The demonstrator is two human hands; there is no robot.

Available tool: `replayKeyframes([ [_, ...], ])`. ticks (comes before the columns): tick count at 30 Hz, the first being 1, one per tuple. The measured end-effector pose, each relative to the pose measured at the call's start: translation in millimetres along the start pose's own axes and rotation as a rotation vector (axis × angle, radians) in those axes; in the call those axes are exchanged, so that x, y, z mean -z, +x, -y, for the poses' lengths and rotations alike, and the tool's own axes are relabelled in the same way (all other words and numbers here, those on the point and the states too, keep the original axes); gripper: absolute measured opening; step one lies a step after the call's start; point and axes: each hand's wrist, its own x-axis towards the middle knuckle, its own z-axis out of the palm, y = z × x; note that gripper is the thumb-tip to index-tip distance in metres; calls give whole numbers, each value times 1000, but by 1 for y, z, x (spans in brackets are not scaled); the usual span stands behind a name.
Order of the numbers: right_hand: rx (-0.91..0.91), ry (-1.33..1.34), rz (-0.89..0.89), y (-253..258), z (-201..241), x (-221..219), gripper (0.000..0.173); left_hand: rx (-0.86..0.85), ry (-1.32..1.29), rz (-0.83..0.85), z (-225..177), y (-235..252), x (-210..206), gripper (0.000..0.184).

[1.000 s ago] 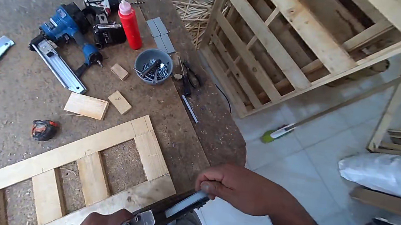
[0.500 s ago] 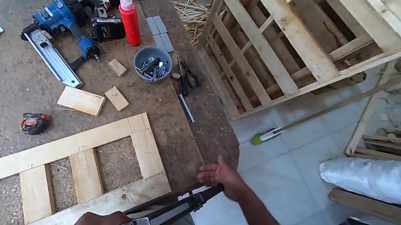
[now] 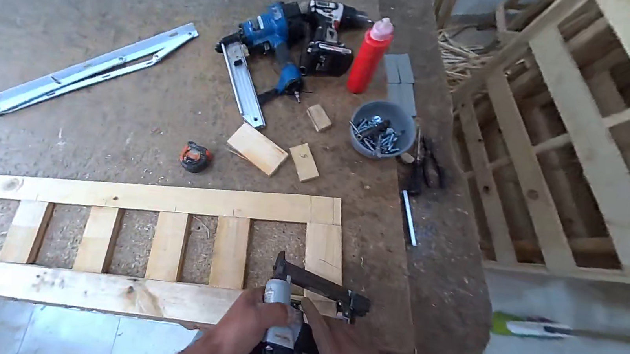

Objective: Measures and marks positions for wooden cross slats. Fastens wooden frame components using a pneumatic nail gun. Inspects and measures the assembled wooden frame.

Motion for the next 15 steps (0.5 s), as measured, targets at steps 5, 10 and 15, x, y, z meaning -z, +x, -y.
replayKeyframes([
  [5, -211, 25, 338, 50, 9, -10, 92, 86, -192, 28, 20, 6, 28, 38],
  [10, -334, 3, 375, 79, 38, 15, 76, -414, 533, -310, 33, 21, 103, 39],
  [15, -307, -4, 329, 152, 75, 48, 58, -702, 1327, -577, 75, 48, 202, 42],
])
